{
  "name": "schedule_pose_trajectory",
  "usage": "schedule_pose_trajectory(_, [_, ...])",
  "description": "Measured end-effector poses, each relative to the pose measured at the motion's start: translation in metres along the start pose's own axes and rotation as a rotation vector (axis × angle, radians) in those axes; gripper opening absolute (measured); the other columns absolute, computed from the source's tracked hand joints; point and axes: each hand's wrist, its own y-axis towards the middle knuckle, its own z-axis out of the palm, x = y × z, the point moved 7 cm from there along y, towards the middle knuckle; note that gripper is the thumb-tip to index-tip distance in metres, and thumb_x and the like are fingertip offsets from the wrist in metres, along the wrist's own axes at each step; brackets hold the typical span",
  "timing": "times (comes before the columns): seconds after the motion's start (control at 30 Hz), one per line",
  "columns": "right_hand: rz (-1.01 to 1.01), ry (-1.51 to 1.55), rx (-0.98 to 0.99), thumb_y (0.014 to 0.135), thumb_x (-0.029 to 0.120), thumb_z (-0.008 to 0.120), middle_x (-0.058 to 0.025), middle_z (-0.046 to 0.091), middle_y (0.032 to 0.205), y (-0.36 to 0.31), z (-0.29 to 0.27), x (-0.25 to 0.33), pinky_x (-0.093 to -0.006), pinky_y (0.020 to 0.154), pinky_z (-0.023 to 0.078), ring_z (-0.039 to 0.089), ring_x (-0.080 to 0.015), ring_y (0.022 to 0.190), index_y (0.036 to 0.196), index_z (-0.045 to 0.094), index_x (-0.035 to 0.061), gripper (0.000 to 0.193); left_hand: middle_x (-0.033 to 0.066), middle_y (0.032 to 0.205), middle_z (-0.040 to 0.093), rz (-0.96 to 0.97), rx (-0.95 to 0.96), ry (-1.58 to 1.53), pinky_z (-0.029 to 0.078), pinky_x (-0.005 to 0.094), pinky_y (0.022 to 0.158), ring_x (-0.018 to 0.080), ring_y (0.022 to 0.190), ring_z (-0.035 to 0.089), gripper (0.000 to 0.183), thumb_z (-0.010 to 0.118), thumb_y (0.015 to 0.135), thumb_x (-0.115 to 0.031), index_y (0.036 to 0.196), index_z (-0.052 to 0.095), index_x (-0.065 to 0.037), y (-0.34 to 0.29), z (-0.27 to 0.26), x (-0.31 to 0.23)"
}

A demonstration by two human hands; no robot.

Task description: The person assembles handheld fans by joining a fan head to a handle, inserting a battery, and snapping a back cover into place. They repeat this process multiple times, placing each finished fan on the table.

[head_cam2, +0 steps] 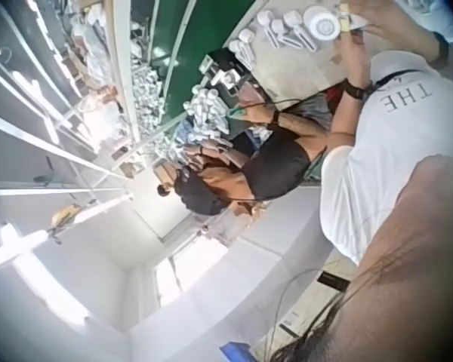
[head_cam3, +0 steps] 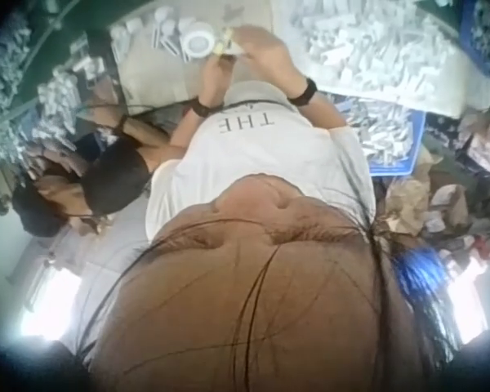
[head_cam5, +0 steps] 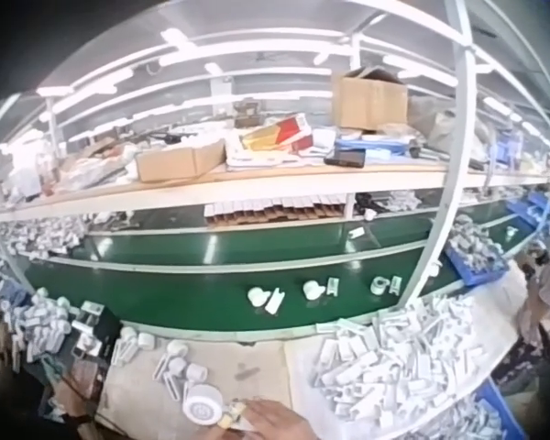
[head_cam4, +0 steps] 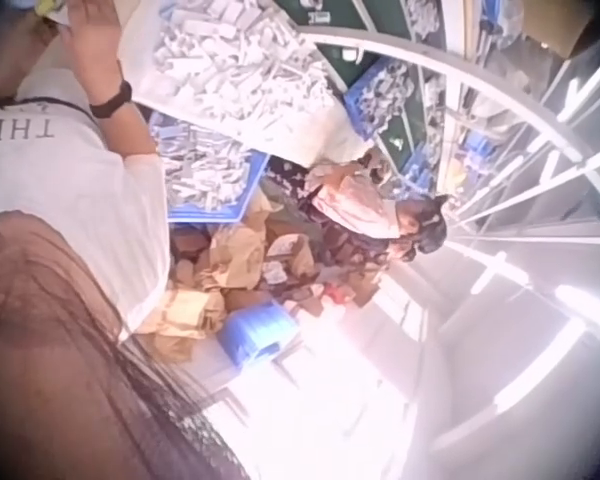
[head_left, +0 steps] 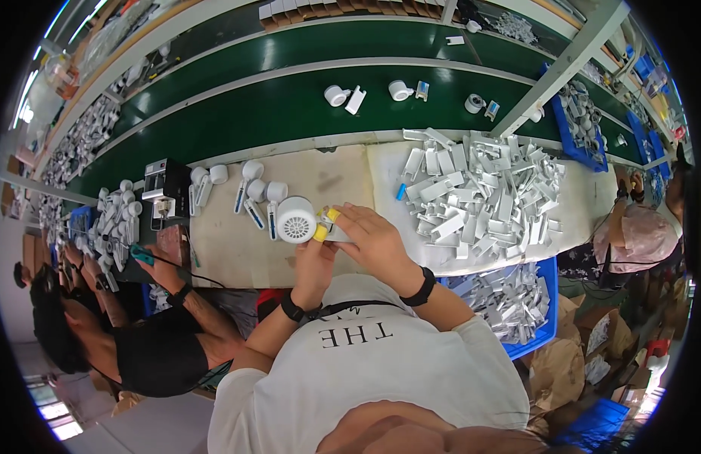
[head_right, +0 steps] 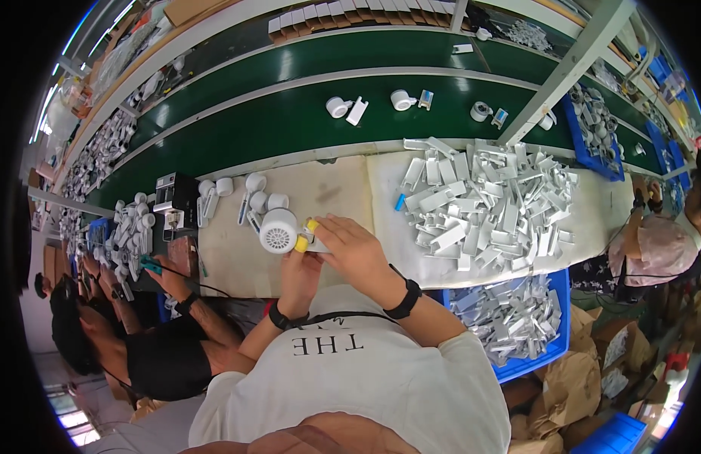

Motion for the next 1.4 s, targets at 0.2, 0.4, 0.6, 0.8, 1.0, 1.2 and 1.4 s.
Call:
schedule_pose_trajectory(0.2, [-0.070,-0.046,-0.014,0.065,0.012,0.069,-0.0100,0.056,0.111,0.004,0.006,0.005,-0.0350,0.085,0.045,0.054,-0.0290,0.100,0.111,0.051,0.0060,0.050,0.0059,0.111,0.054,0.183,-0.160,0.074,0.042,0.0309,0.085,0.0151,0.099,0.053,0.029,0.051,0.085,-0.005,0.114,0.048,-0.002,0.003,-0.003,-0.007])
schedule_pose_trajectory(0.4, [0.409,0.552,0.191,0.078,0.023,0.063,-0.0099,0.058,0.101,-0.019,0.013,-0.043,-0.0276,0.074,0.046,0.057,-0.0193,0.086,0.114,0.049,0.0031,0.044,0.0114,0.106,0.056,0.273,-0.017,0.208,0.041,0.0327,0.087,0.0203,0.098,0.054,0.030,0.054,0.083,-0.005,0.111,0.049,0.002,-0.002,0.024,-0.046])
schedule_pose_trajectory(0.6, [0.727,1.049,0.227,0.083,0.031,0.058,-0.0053,0.058,0.076,-0.036,0.030,-0.045,-0.0261,0.059,0.044,0.054,-0.0124,0.066,0.096,0.057,0.0025,0.031,0.0136,0.102,0.057,0.147,-0.014,0.184,0.042,0.0351,0.088,0.0236,0.099,0.055,0.028,0.052,0.084,-0.008,0.110,0.049,0.003,0.002,0.026,-0.034])
schedule_pose_trajectory(0.8, [0.274,0.364,0.014,0.076,0.032,0.064,-0.0115,0.053,0.061,-0.036,0.012,-0.057,-0.0284,0.051,0.041,0.051,-0.0184,0.052,0.073,0.056,0.0011,0.032,0.0142,0.100,0.059,0.081,0.091,0.058,0.045,0.0350,0.085,0.0249,0.094,0.058,0.027,0.052,0.086,-0.009,0.110,0.049,0.003,0.015,0.035,-0.020])
schedule_pose_trajectory(1.0, [0.641,0.694,0.111,0.079,0.032,0.062,-0.0061,0.053,0.067,-0.055,0.057,-0.073,-0.0252,0.055,0.040,0.049,-0.0103,0.062,0.088,0.055,0.0014,0.032,0.0143,0.101,0.059,-0.006,-0.069,0.164,0.046,0.0359,0.085,0.0247,0.095,0.058,0.026,0.051,0.086,-0.009,0.109,0.050,0.002,0.032,-0.002,-0.001])
schedule_pose_trajectory(1.2, [0.768,0.926,-0.014,0.082,0.029,0.059,-0.0050,0.054,0.068,-0.022,0.052,-0.077,-0.0256,0.055,0.042,0.049,-0.0078,0.061,0.090,0.057,0.0005,0.029,0.0115,0.107,0.056,0.076,-0.099,0.061,0.042,0.0350,0.090,0.0216,0.101,0.053,0.030,0.052,0.086,-0.017,0.111,0.047,-0.002,0.050,0.014,-0.012])
schedule_pose_trajectory(1.4, [0.467,0.587,0.055,0.082,0.031,0.058,-0.0044,0.050,0.059,-0.001,0.039,-0.091,-0.0268,0.051,0.040,0.046,-0.0096,0.055,0.083,0.060,-0.0015,0.032,0.0102,0.105,0.056,0.084,-0.076,0.022,0.041,0.0352,0.090,0.0213,0.102,0.053,0.031,0.052,0.087,-0.019,0.112,0.046,-0.002,0.068,0.013,-0.013])
